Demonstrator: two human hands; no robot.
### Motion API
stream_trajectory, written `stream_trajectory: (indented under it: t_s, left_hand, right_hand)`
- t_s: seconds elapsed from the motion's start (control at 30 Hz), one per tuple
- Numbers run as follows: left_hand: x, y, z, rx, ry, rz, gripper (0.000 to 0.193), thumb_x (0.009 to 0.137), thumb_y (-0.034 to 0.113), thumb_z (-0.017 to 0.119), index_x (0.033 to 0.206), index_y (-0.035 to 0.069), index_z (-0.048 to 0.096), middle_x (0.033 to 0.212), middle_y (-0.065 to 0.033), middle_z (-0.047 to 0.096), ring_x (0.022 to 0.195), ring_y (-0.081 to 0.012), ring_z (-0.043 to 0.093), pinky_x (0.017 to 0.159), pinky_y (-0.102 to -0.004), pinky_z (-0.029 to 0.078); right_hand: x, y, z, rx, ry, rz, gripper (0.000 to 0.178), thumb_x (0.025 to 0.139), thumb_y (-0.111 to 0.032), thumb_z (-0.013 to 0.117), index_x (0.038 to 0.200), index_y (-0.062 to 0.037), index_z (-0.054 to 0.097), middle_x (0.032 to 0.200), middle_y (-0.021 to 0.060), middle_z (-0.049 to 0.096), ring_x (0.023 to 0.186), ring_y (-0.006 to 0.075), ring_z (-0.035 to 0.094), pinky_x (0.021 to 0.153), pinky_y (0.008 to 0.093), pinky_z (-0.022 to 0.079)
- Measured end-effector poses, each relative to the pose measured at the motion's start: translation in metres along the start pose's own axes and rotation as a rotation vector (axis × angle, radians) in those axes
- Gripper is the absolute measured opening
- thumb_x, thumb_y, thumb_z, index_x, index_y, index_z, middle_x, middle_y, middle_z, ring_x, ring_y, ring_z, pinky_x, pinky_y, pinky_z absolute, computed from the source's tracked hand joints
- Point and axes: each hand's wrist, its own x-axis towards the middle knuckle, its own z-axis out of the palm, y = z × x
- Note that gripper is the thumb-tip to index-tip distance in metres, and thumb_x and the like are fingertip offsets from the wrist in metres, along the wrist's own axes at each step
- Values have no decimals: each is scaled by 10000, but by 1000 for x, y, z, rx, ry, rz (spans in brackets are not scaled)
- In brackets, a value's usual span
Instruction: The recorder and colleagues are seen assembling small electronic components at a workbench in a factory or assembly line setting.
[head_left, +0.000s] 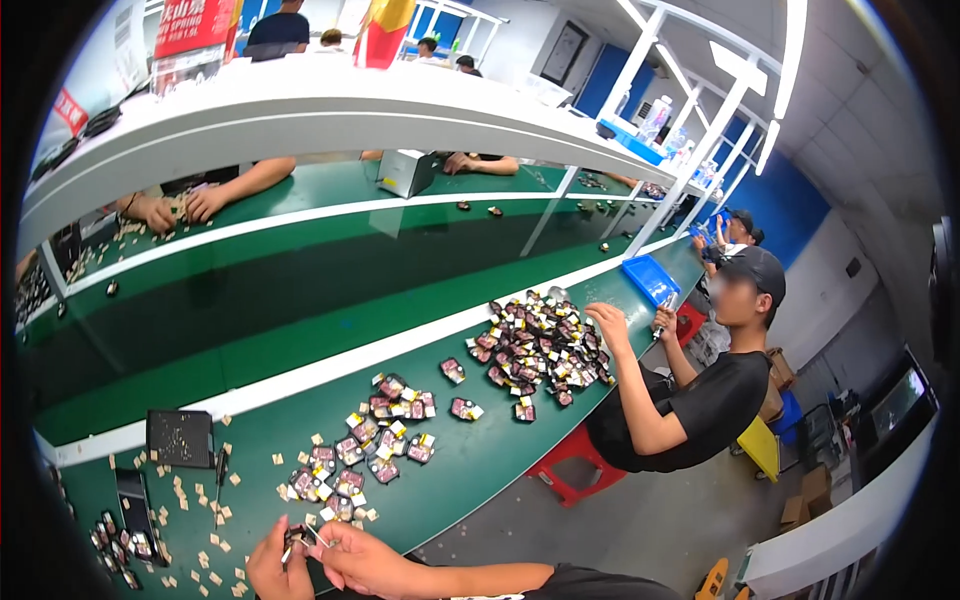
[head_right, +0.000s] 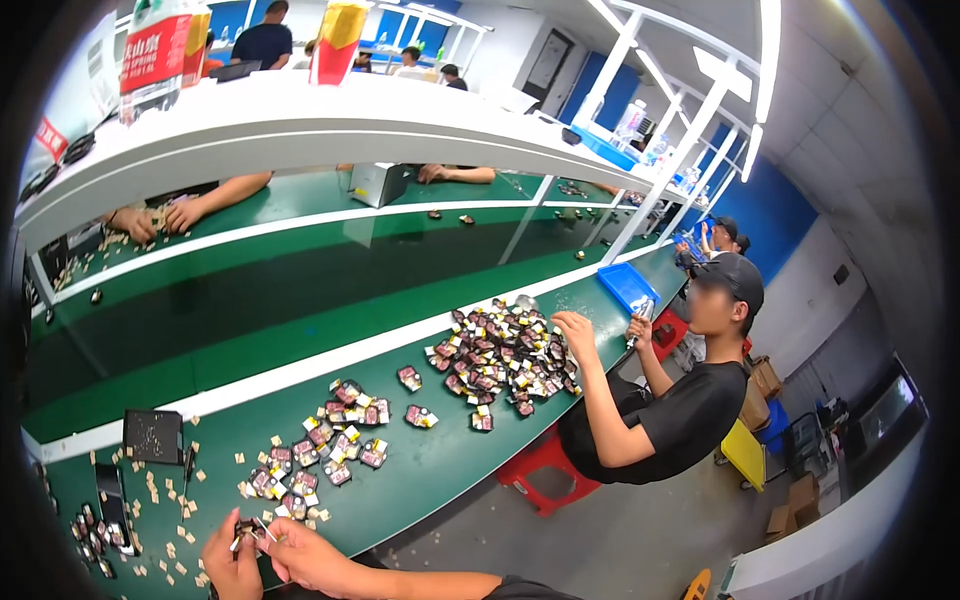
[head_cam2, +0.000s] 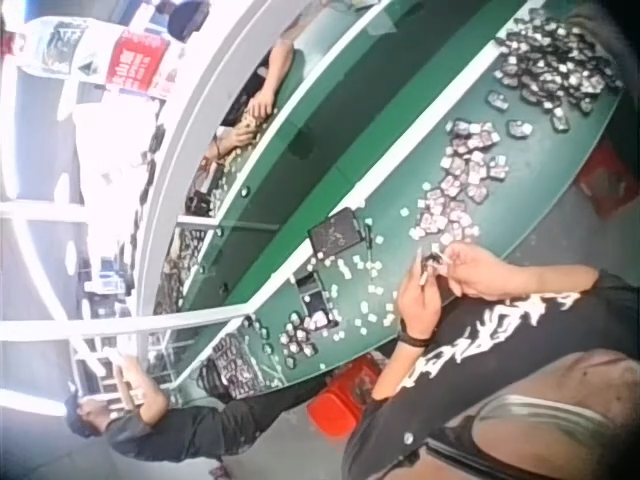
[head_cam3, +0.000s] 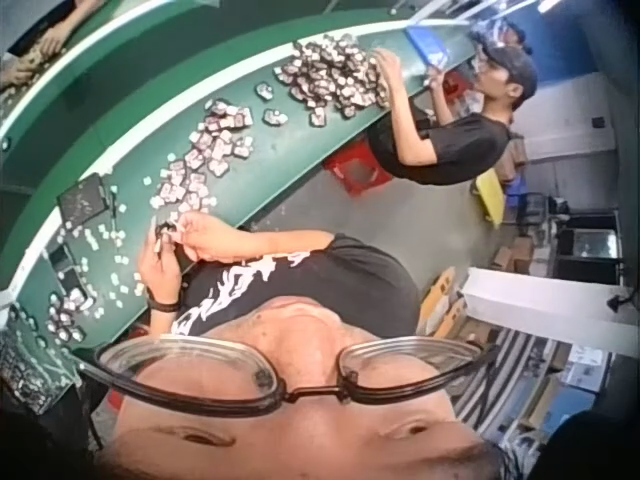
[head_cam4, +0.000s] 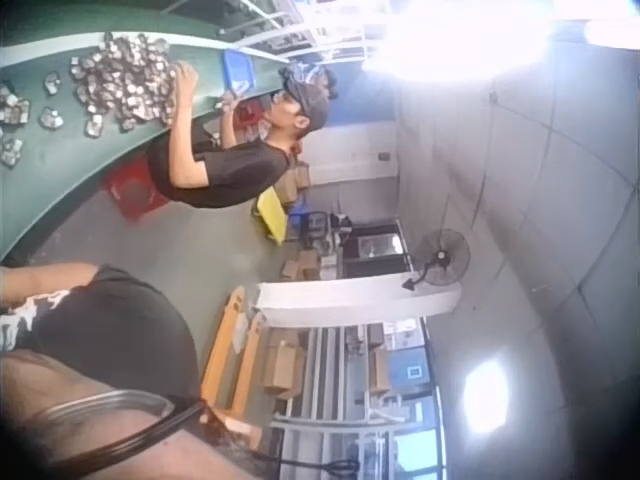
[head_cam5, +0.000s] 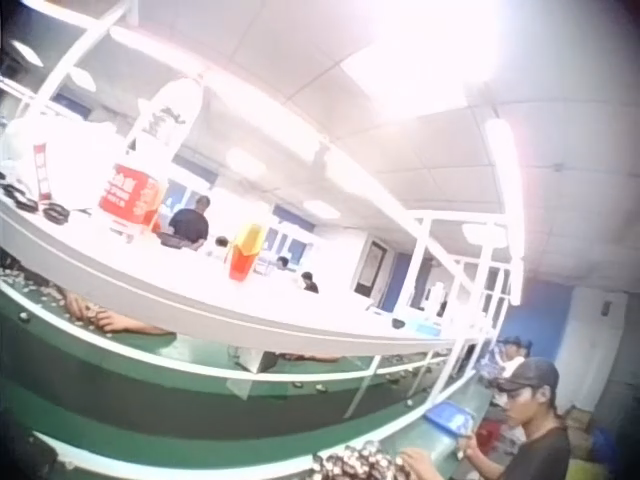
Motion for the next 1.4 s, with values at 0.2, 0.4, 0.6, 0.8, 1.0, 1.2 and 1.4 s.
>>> stream_trajectory:
  t_s: [0.2, 0.4, 0.6, 0.8, 1.0, 1.2, 1.4]
  left_hand:
    - [-3, 2, 3, 61, 43, 43, 352, 958, 87, 585, 1287, -37, 583, 923, -179, 681, 805, -264, 649, 724, -337, 510]
    - [1, 15, 6, -168, 10, -170, 354, 963, 91, 599, 1293, -35, 577, 958, -137, 691, 823, -188, 647, 739, -307, 513]
    - [2, 17, 10, -488, -30, -351, 340, 962, 76, 614, 1276, -50, 582, 956, -36, 675, 809, -105, 608, 743, -237, 492]
    - [9, 4, -4, -548, -319, -418, 280, 983, 90, 577, 1237, -27, 593, 887, -14, 639, 764, -80, 566, 696, -224, 465]
    - [12, 1, -22, -38, -454, -21, 222, 929, 115, 537, 1080, -5, 646, 876, -172, 686, 754, -239, 648, 689, -341, 503]
    - [-2, -18, -43, -275, -474, -190, 169, 933, 103, 560, 988, -20, 662, 746, -88, 653, 668, -168, 611, 608, -314, 479]
    - [-13, -6, -64, -353, -428, -455, 291, 936, 42, 546, 1203, -52, 615, 784, -45, 651, 667, -82, 595, 595, -220, 467]
  right_hand:
    - [-4, 1, 8, 7, 54, -93, 231, 987, -289, 609, 941, -94, 492, 542, 20, 537, 357, 73, 355, 320, 226, 231]
    - [4, 16, -3, -149, 78, -304, 226, 998, -278, 589, 894, -89, 523, 586, -1, 537, 460, 78, 445, 412, 225, 342]
    - [-7, 3, -6, -171, 57, -289, 137, 1011, -192, 561, 984, -63, 524, 755, 21, 603, 594, 78, 517, 519, 229, 420]
    - [-14, -27, -11, -536, -82, -542, 154, 991, -148, 597, 1103, -45, 576, 905, 57, 667, 789, 123, 625, 706, 278, 511]
    - [-4, -39, 12, -1022, 44, -627, 246, 867, -235, 729, 1005, -36, 688, 892, 149, 658, 791, 285, 657, 733, 369, 529]
    - [2, -16, 28, -1125, 58, -676, 193, 894, -235, 678, 971, -58, 685, 873, 148, 631, 826, 346, 632, 716, 414, 522]
    - [6, 2, 44, -1155, 118, -902, 182, 998, -223, 574, 1057, -51, 580, 753, 64, 628, 624, 164, 615, 577, 317, 511]
